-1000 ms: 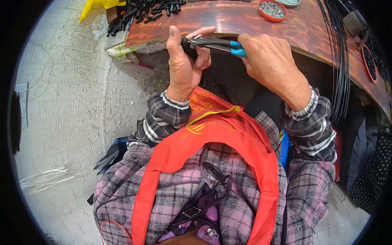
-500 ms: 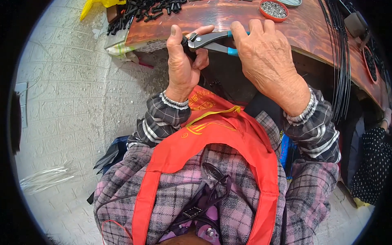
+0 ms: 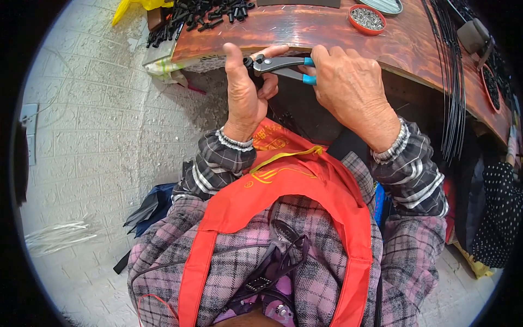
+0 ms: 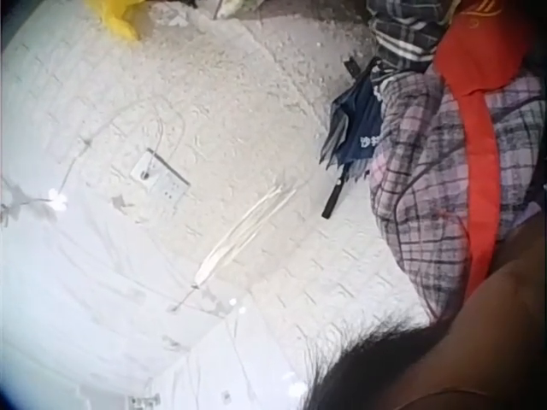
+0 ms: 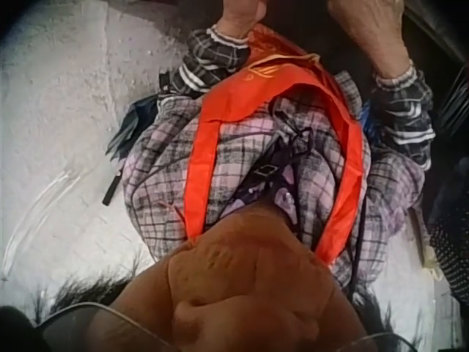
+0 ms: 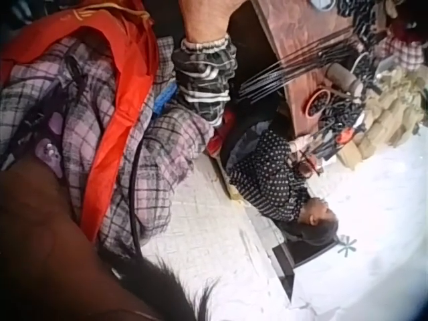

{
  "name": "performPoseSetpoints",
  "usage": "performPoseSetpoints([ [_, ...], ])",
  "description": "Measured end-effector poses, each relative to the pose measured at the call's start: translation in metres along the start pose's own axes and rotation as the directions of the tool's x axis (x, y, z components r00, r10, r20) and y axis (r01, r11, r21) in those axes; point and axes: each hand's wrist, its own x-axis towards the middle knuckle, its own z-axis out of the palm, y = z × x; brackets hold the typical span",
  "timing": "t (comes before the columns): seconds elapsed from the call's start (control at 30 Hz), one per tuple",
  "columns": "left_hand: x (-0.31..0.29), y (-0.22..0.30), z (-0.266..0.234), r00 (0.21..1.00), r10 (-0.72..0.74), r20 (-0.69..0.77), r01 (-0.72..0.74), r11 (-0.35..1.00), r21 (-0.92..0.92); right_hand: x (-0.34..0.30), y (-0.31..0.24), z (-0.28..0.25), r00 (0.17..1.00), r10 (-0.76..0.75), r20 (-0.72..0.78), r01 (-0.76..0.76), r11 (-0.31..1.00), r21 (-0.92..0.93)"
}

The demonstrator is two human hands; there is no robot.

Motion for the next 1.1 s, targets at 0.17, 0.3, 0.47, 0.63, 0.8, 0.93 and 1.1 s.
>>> performPoseSetpoints([
  [0.17,0.001,0.006,-0.007,0.995,-0.069,0.066,0.077,0.988,-0.137,-0.001,0.007,-0.001,0.976,-0.157,-0.151,0.177,0.976,0.125],
  [0.3,0.001,0.011,-0.013,0.993,-0.063,0.103,0.073,0.992,-0.099,-0.001,0.007,-0.022,0.989,-0.147,-0.019,0.148,0.982,0.116],
  [0.47,0.000,0.013,-0.012,0.984,-0.065,0.163,0.078,0.994,-0.071,0.006,0.011,-0.037,0.968,-0.243,0.067,0.246,0.968,-0.045],
  [0.63,-0.002,0.014,-0.010,0.984,-0.092,0.154,0.106,0.991,-0.085,0.007,0.007,-0.039,0.967,-0.238,0.089,0.247,0.962,-0.116],
  [0.8,0.002,0.001,-0.015,0.992,-0.095,0.078,0.102,0.990,-0.094,0.000,-0.011,-0.010,0.993,-0.110,0.032,0.113,0.986,-0.120],
  [0.93,0.009,0.006,-0.014,0.996,-0.065,-0.060,0.060,0.994,-0.090,0.006,-0.010,-0.001,0.998,-0.068,0.014,0.069,0.996,-0.050],
  [1.1,0.008,0.012,-0.013,0.998,-0.060,-0.031,0.057,0.994,-0.092,0.007,-0.007,-0.009,0.996,-0.086,-0.001,0.086,0.994,-0.067],
])
